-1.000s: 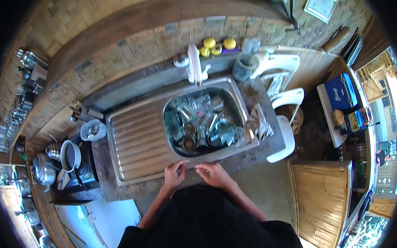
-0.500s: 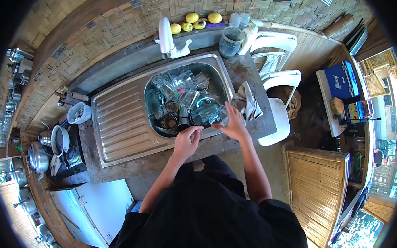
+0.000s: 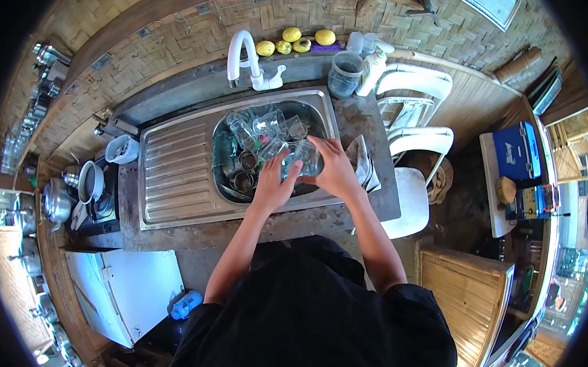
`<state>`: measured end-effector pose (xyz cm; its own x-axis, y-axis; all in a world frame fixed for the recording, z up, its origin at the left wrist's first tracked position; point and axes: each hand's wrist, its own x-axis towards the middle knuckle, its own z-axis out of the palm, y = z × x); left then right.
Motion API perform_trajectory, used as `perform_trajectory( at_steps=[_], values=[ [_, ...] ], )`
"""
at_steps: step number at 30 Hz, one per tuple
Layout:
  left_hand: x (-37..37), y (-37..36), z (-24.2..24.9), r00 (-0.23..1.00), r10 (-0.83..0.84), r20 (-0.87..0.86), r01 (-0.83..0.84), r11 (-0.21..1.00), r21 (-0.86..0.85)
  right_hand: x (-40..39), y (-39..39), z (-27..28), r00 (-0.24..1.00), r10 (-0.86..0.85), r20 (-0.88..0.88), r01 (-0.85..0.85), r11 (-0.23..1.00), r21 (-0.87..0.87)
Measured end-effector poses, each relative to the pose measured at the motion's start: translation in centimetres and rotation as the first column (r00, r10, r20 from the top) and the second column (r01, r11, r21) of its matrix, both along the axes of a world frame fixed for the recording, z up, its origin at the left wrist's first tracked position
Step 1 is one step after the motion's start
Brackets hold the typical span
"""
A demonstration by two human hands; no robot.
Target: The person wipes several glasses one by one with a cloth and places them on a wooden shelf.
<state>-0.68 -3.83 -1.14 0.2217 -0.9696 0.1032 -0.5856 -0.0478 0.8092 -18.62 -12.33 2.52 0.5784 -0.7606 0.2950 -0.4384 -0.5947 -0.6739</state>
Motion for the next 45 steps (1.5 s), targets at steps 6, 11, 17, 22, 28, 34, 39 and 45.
perform_trajectory(
  at_steps=[6,11,17,22,28,34,39,45],
  values=[
    [1.1,-1.9,0.7,0.915,-0.099,-0.39,0.079,0.995,-0.069,1.2,-0.5,1.6,0.983,0.136,-0.123,-0.174,0.905,-0.388],
    [0.7,-1.1,0.7,0.993,-0.089,-0.072,0.081,0.991,-0.104,-0.2,0.5,-1.0,0.963,0.168,-0.21,-0.241,0.887,-0.394],
    [-1.0,-0.5,-1.7,0.884,0.096,-0.457,-0.124,0.992,-0.03,-4.5,-0.8,-4.2,0.988,-0.151,-0.018,0.146,0.974,-0.172],
    [-1.2,0.1,-3.9,0.188,0.152,-0.97,-0.033,0.988,0.148,-7.6,-2.1,-9.3,0.638,-0.69,-0.341,0.706,0.701,-0.098],
    [-2.1,0.7,-3.2,-0.009,0.18,-0.984,0.036,0.983,0.18,-8.1,-2.2,-11.0,0.721,-0.636,-0.276,0.683,0.719,0.127],
    [-1.8,0.9,-1.2,0.062,0.329,-0.942,-0.05,0.944,0.326,-6.7,-1.0,-9.5,0.807,-0.576,0.132,0.476,0.766,0.431],
    [-2.8,0.3,-1.5,0.073,0.326,-0.943,-0.145,0.938,0.313,-0.1,5.7,-2.5,0.881,-0.407,0.242,0.375,0.912,0.167],
    [-5.1,1.3,-2.2,0.067,0.423,-0.903,-0.239,0.886,0.398,1.6,9.6,-2.4,1.0,0.016,-0.025,-0.011,0.98,0.198]
  ],
)
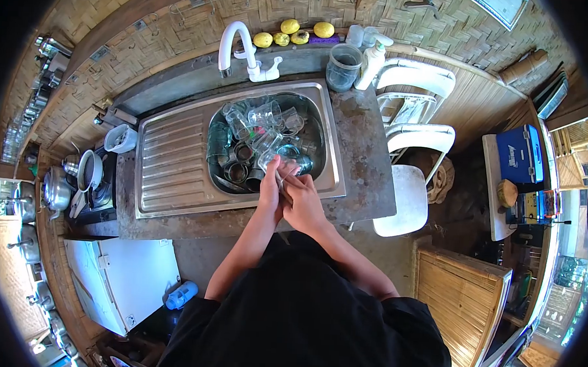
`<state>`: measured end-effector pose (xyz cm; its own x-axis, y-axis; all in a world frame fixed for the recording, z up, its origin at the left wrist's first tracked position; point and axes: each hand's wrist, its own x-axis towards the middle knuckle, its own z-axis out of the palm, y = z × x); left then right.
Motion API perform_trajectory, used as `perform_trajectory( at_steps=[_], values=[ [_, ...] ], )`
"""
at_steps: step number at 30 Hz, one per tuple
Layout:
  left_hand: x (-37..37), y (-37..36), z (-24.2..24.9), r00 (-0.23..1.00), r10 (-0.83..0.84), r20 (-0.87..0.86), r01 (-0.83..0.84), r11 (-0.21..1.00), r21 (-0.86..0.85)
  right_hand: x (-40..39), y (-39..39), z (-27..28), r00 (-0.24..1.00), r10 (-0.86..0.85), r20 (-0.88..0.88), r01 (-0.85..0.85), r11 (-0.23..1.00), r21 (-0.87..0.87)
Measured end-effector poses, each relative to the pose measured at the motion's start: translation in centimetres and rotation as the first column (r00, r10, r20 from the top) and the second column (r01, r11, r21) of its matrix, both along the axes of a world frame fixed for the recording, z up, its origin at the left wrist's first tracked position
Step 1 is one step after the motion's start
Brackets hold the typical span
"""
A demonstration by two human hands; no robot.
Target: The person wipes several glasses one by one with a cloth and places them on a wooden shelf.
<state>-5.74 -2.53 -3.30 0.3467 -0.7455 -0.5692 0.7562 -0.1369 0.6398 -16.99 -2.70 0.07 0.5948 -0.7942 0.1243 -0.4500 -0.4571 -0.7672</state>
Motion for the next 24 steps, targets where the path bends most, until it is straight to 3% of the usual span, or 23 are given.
perform_trajectory(
  at_steps=[4,5,8,9,12,13,16,17,20,21,24],
  values=[
    [1.0,2.8,-0.8,0.959,-0.176,-0.224,0.166,0.984,-0.062,-1.8,1.1,-0.2,0.98,0.15,-0.132,-0.149,0.989,0.018],
    [0.5,2.9,-1.3,0.956,-0.082,-0.28,0.077,0.997,-0.029,-2.1,1.3,0.1,0.974,0.17,-0.149,-0.158,0.984,0.087],
    [0.3,3.1,-0.7,0.956,0.011,-0.293,-0.016,1.0,-0.014,-2.6,1.5,-1.0,0.983,0.131,0.127,-0.149,0.977,0.152],
    [-0.1,2.9,0.4,0.965,0.069,-0.253,-0.063,0.998,0.03,-2.6,1.5,0.0,0.989,0.055,0.136,-0.081,0.978,0.19],
    [1.2,3.7,-0.4,0.978,-0.125,-0.166,0.116,0.991,-0.062,-2.5,0.1,0.6,0.97,-0.156,0.186,0.089,0.942,0.325],
    [1.0,3.7,-0.2,0.987,-0.099,-0.127,0.094,0.995,-0.043,-1.9,-0.2,1.4,0.933,-0.278,0.229,0.191,0.92,0.342],
    [0.9,4.1,-1.6,0.996,-0.087,0.001,0.087,0.992,-0.088,-1.1,-0.5,1.7,0.953,-0.275,0.127,0.245,0.946,0.21],
    [0.4,4.1,-1.9,1.0,-0.008,0.002,0.008,0.998,-0.058,-0.6,-0.2,2.0,0.95,-0.278,0.143,0.243,0.944,0.221],
    [1.0,4.4,-1.1,0.989,-0.001,-0.15,-0.001,1.0,-0.009,0.6,1.6,1.4,0.965,-0.175,0.195,0.144,0.976,0.162],
    [1.4,4.4,-1.2,0.994,-0.015,-0.11,0.015,1.0,-0.001,0.7,2.0,1.6,0.986,-0.108,0.129,0.08,0.975,0.209],
    [2.6,3.7,-1.3,0.964,0.13,-0.232,-0.117,0.991,0.07,0.2,1.6,1.4,0.952,0.106,0.286,-0.139,0.986,0.097]
  ],
)
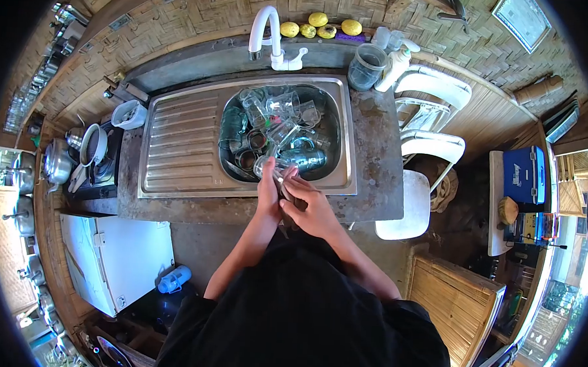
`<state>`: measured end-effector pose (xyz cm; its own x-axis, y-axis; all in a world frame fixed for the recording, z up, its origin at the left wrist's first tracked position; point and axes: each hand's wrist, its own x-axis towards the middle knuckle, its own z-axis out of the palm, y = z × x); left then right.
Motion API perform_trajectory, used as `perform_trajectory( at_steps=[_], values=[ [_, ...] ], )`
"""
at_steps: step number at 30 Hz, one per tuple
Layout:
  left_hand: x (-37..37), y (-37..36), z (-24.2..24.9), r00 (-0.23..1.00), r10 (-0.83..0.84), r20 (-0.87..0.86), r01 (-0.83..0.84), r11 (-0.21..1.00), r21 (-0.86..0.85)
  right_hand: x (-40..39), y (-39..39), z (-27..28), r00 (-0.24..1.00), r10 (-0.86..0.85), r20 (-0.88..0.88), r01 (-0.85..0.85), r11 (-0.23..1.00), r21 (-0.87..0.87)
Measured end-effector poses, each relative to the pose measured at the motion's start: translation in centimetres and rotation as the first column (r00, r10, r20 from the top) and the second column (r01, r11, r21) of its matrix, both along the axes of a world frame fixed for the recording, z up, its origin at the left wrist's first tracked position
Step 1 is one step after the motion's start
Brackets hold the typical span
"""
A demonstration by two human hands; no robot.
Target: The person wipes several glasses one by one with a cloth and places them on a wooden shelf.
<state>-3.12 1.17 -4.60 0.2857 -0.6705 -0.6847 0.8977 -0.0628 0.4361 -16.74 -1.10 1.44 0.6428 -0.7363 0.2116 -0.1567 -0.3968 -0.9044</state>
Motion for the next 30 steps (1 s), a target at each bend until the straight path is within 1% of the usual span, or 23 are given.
perform_trajectory(
  at_steps=[1,3,4,5,7,8,9,10,12,13,14,15,16,18,20,21,24,25,28,29,30],
  values=[
    [0.3,0.2,0.2,0.998,-0.051,0.032,0.052,0.998,-0.027,-0.5,-0.2,0.4,0.994,0.108,-0.033,-0.104,0.991,0.088],
    [0.4,0.4,0.8,0.986,-0.155,0.059,0.159,0.984,-0.079,-0.8,0.0,1.5,0.99,0.103,-0.1,-0.107,0.993,-0.039],
    [0.4,0.5,1.9,0.976,-0.207,0.075,0.214,0.972,-0.102,-0.9,0.2,2.2,0.987,0.096,-0.131,-0.11,0.989,-0.102],
    [0.0,0.5,3.0,0.983,-0.174,0.057,0.178,0.981,-0.074,-0.9,0.6,3.0,0.984,0.065,-0.167,-0.089,0.986,-0.143],
    [-0.1,0.5,4.5,0.973,-0.191,0.131,0.204,0.974,-0.101,-0.9,1.2,4.1,0.972,-0.009,-0.237,-0.047,0.972,-0.23],
    [-0.2,0.5,4.7,0.966,-0.196,0.167,0.217,0.969,-0.115,-0.9,1.2,3.7,0.982,0.014,-0.19,-0.046,0.985,-0.165],
    [-0.3,0.4,4.6,0.973,-0.184,0.142,0.202,0.971,-0.13,-0.9,1.1,2.8,0.989,0.032,-0.141,-0.046,0.994,-0.099],
    [-0.3,0.4,4.4,0.962,-0.219,0.163,0.24,0.963,-0.121,-0.9,0.9,2.1,0.995,0.045,-0.091,-0.048,0.998,-0.035],
    [-0.3,0.4,4.4,0.935,-0.288,0.205,0.313,0.945,-0.099,-0.5,0.4,1.2,0.999,0.013,-0.048,-0.017,0.997,-0.072],
    [-0.2,0.5,4.6,0.942,-0.285,0.176,0.303,0.949,-0.087,-0.3,0.2,1.0,1.0,0.0,-0.025,-0.002,0.996,-0.09],
    [-0.2,0.6,4.7,0.937,-0.276,0.212,0.301,0.949,-0.095,-0.3,0.0,1.1,1.0,-0.016,-0.001,0.016,0.997,0.073],
    [-0.3,0.6,4.8,0.932,-0.264,0.248,0.297,0.949,-0.105,-0.3,-0.3,2.3,0.999,-0.033,0.02,0.027,0.972,0.233],
    [-0.4,0.5,4.9,0.926,-0.248,0.284,0.29,0.95,-0.117,-0.3,-0.7,3.6,1.0,0.012,0.016,-0.017,0.923,0.386],
    [-0.2,0.5,5.2,0.885,-0.198,0.421,0.26,0.961,-0.095,-0.5,-1.6,6.3,0.998,0.071,0.0,-0.053,0.752,0.657],
    [-0.6,0.6,6.5,0.867,-0.127,0.482,0.246,0.95,-0.191,-0.5,-1.2,3.7,0.97,0.12,0.21,-0.215,0.828,0.517],
    [-0.4,0.6,6.4,0.851,-0.135,0.507,0.256,0.95,-0.177,-0.1,-1.0,2.8,0.96,0.161,0.231,-0.256,0.839,0.479],
    [0.0,0.5,6.0,0.806,-0.154,0.571,0.276,0.952,-0.132,-0.4,-0.3,1.8,0.969,0.206,0.133,-0.244,0.864,0.441],
    [-0.2,0.5,6.1,0.793,-0.132,0.594,0.27,0.951,-0.15,0.1,-0.1,1.7,0.974,0.168,0.153,-0.21,0.92,0.33],
    [0.1,0.1,6.8,0.801,-0.134,0.584,0.258,0.957,-0.134,0.3,-0.2,3.0,0.971,0.156,0.179,-0.229,0.821,0.523],
    [0.5,-0.1,6.2,0.832,-0.169,0.529,0.283,0.949,-0.141,0.3,-0.1,2.2,0.971,0.123,0.205,-0.215,0.821,0.528],
    [0.6,-0.3,6.6,0.827,-0.182,0.531,0.297,0.945,-0.139,0.6,-0.2,1.3,0.968,0.089,0.233,-0.203,0.824,0.53]
  ],
)
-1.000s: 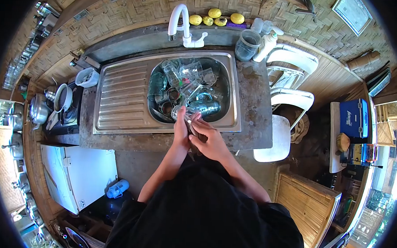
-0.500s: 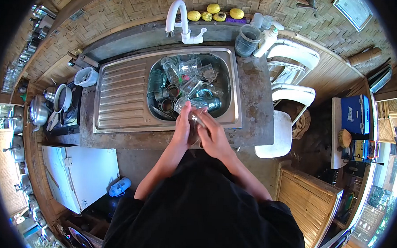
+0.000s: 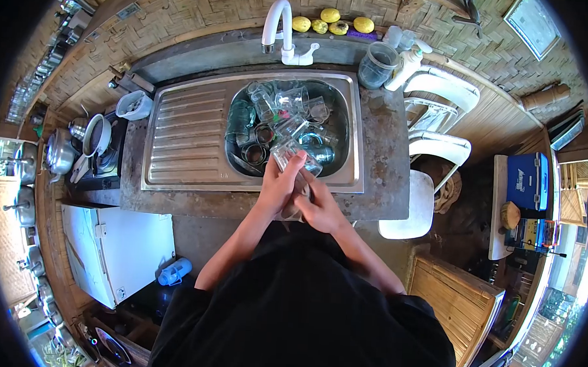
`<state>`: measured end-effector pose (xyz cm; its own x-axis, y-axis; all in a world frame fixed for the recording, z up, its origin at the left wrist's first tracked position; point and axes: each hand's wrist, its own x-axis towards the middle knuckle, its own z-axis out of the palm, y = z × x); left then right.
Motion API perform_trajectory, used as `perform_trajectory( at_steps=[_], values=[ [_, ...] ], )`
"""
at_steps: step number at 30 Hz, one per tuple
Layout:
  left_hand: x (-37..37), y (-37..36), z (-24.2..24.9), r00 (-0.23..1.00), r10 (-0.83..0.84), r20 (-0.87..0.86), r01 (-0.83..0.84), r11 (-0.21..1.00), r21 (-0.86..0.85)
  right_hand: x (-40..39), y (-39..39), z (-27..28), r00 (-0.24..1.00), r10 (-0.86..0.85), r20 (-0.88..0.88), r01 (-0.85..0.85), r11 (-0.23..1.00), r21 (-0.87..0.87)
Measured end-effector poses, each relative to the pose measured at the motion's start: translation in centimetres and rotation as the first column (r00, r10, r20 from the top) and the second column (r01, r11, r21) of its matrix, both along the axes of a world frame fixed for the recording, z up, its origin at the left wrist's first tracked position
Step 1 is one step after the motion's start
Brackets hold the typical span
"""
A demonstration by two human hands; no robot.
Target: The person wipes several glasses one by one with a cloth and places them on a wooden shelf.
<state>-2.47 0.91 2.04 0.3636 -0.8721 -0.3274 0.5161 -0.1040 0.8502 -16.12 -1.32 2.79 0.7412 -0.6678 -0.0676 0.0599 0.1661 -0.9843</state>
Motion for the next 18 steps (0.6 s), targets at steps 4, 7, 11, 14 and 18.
perform_trajectory(
  at_steps=[4,7,11,14,18],
  values=[
    [1.8,-0.5,0.4,0.966,-0.255,-0.051,0.257,0.965,0.046,-0.5,-0.5,-0.6,0.992,-0.09,0.087,0.034,0.865,0.5],
    [2.0,-0.7,-0.9,0.976,-0.17,-0.136,0.179,0.982,0.059,-0.9,-1.4,1.2,0.835,-0.299,0.462,-0.282,0.487,0.826],
    [1.8,-0.8,-2.1,0.976,-0.136,-0.17,0.139,0.99,0.007,-0.4,-1.0,1.1,0.746,-0.47,0.471,-0.324,0.361,0.874],
    [2.2,-1.0,-0.8,0.971,-0.216,-0.103,0.217,0.976,-0.003,0.4,0.6,-0.3,0.879,-0.245,0.41,-0.024,0.835,0.55],
    [2.9,-1.9,1.2,0.953,-0.298,0.049,0.29,0.949,0.122,0.8,0.4,0.1,0.948,-0.269,-0.168,0.067,0.688,-0.723]
  ],
)
